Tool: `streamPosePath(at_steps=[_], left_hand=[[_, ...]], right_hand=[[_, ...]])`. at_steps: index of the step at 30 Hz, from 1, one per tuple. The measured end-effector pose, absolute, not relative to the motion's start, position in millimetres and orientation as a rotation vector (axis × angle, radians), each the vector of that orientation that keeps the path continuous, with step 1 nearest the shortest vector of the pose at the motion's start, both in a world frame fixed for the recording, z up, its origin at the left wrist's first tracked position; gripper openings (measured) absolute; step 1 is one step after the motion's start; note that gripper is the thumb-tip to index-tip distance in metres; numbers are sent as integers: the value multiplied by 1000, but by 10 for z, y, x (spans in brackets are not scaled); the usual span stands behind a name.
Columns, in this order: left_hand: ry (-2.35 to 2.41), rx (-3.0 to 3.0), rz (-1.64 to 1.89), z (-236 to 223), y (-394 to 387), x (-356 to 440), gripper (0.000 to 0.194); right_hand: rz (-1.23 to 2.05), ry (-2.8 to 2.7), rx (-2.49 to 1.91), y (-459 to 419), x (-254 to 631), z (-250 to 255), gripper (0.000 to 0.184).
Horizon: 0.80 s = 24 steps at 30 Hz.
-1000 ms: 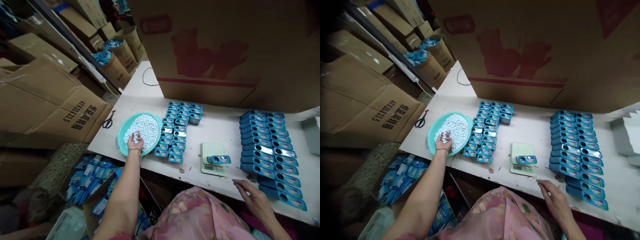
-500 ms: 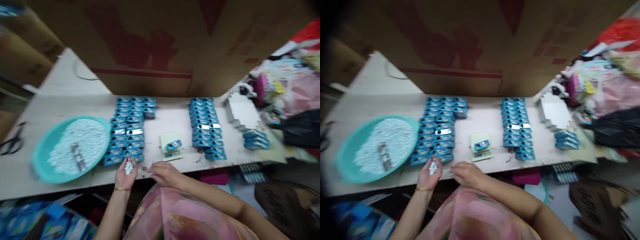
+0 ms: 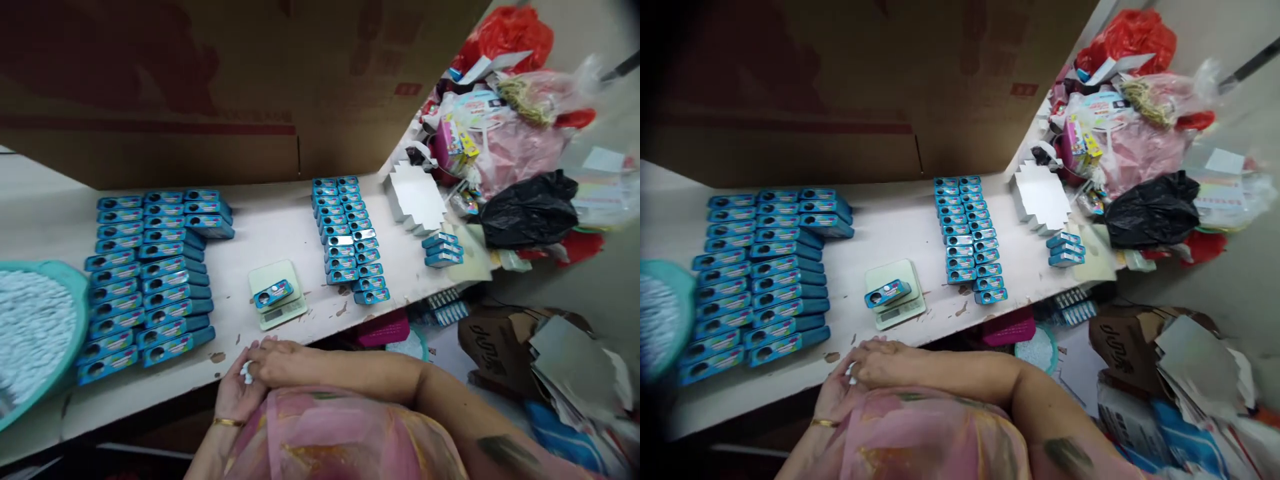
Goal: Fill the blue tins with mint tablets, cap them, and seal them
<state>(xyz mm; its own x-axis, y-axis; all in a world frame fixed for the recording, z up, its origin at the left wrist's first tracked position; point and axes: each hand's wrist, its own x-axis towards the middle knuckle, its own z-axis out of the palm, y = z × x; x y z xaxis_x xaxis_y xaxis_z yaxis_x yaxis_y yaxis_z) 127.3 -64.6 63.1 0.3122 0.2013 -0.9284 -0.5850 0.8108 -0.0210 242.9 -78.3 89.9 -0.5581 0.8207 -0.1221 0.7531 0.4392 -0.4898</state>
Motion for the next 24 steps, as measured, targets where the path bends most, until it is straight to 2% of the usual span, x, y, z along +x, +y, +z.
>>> streamPosePath(at_steps=[4,8,10,13,18,24], left_hand=[[1049,-489,586,745,-674,1533,22],[941,-484,642,781,-600,1639,16],[907,-457,637,748,-556,1638,16],[872,-388,608,651,-498,1607,14],[887,-293,717,524,-447,1500,12],[1008,-331,772,523,-566,1216,12]], right_hand=[[659,-2682,-1205,-780,2751,973,8],[694,-2647,-1168,-714,2864,925,17],[723,-2625,-1167,-689,2858,886,16],[818,-2427,-1209,-646,2849,849,11],[862,-1985,-1343,-419,2907,854,17],[710,-2235,-1492,-74,2847,808,21]])
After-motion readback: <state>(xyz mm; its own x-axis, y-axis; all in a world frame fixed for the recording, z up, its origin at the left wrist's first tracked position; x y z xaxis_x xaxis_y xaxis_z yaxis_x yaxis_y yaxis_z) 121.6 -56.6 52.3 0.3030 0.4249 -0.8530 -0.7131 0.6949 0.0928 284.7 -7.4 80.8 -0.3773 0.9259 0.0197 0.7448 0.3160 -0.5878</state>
